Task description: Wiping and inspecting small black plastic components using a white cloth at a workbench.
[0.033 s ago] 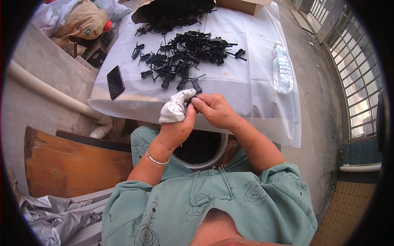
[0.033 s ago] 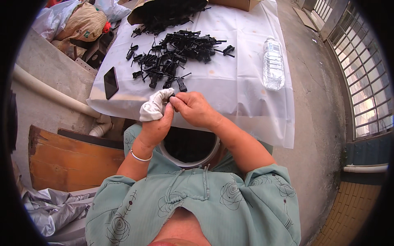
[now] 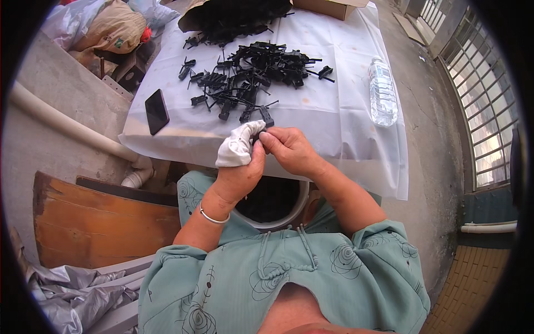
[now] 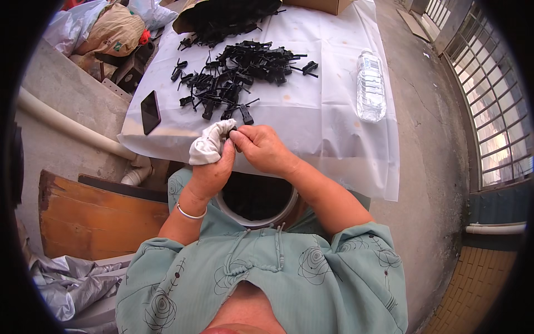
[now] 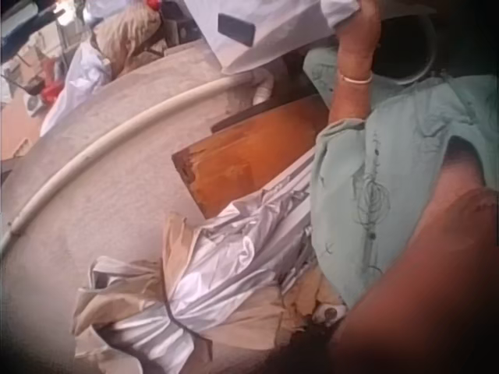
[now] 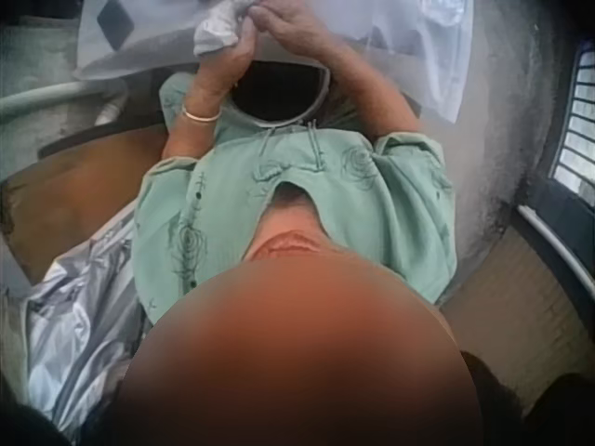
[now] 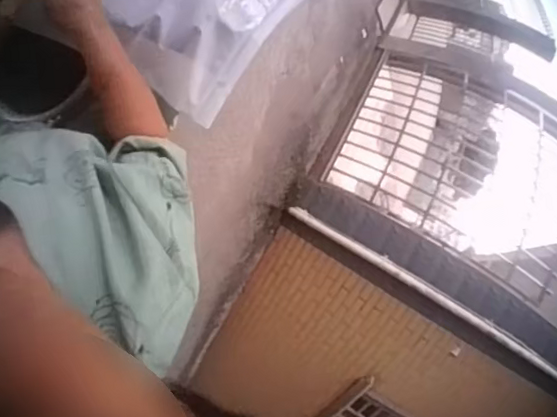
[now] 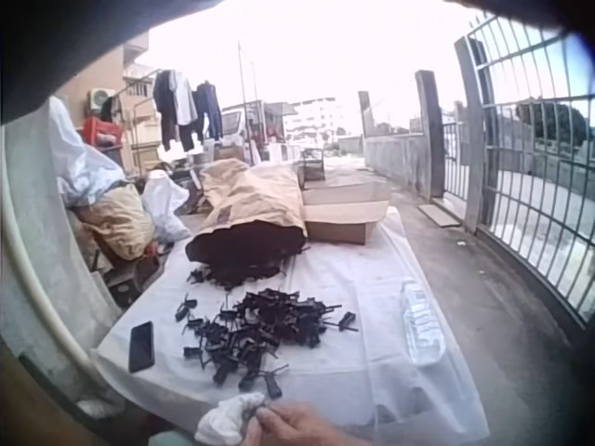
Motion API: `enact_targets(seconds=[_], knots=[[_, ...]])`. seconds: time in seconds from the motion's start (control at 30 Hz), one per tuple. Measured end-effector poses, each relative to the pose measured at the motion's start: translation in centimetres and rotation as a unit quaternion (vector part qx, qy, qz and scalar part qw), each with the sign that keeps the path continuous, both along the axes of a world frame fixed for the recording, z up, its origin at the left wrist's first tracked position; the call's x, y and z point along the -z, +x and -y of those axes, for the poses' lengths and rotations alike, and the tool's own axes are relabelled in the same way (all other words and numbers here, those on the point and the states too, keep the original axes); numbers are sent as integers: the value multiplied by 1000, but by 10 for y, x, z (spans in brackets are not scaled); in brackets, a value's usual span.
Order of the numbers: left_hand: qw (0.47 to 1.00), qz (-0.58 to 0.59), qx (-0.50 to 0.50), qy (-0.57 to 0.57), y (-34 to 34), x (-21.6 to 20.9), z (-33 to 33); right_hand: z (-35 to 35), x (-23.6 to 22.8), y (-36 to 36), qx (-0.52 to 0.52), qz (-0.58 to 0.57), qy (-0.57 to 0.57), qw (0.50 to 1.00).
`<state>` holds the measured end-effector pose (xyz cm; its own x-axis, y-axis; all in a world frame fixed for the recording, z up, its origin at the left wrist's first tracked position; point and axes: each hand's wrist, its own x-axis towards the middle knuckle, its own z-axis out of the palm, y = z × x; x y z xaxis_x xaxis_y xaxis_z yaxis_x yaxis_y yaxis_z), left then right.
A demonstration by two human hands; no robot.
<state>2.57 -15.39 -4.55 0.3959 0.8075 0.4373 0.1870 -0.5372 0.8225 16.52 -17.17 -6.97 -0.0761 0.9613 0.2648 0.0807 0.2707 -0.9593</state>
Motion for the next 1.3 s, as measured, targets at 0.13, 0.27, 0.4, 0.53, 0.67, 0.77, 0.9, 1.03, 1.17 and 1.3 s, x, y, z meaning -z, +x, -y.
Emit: enact_targets(seconds=[0.13, 0.27, 0.4, 0.53, 0.67, 0.77, 0.9, 1.03, 1.17, 1.3], knots=[[995, -66, -23, 73, -4, -1, -2, 0, 8, -15, 6, -137, -45, 990], [994, -70, -22, 84, -4, -4, -1, 3, -5, -16, 9, -120, -82, 989], [993, 62, 38, -94, -10, 0, -12, 1, -22, 5, 33, 37, -22, 999], [927, 226, 77, -290, -13, -12, -12, 1, -21, 16, -14, 206, 33, 978], [931, 140, 87, -327, -22, -15, -19, -2, -15, 23, 20, 154, 119, 981], [972, 13, 79, -222, -20, -14, -14, -2, -17, 18, 29, 119, 174, 977], [994, 34, 106, -18, -17, -2, -17, 2, -20, 8, -37, -64, -31, 997], [961, 53, 137, -235, -15, -25, -2, 6, -27, 6, -67, -128, -85, 986], [943, 122, 117, -286, -12, -14, -5, 6, -20, 5, -14, -27, 9, 1000], [927, 141, 128, -322, -10, -11, -4, 4, -20, 5, -7, 101, 47, 994]])
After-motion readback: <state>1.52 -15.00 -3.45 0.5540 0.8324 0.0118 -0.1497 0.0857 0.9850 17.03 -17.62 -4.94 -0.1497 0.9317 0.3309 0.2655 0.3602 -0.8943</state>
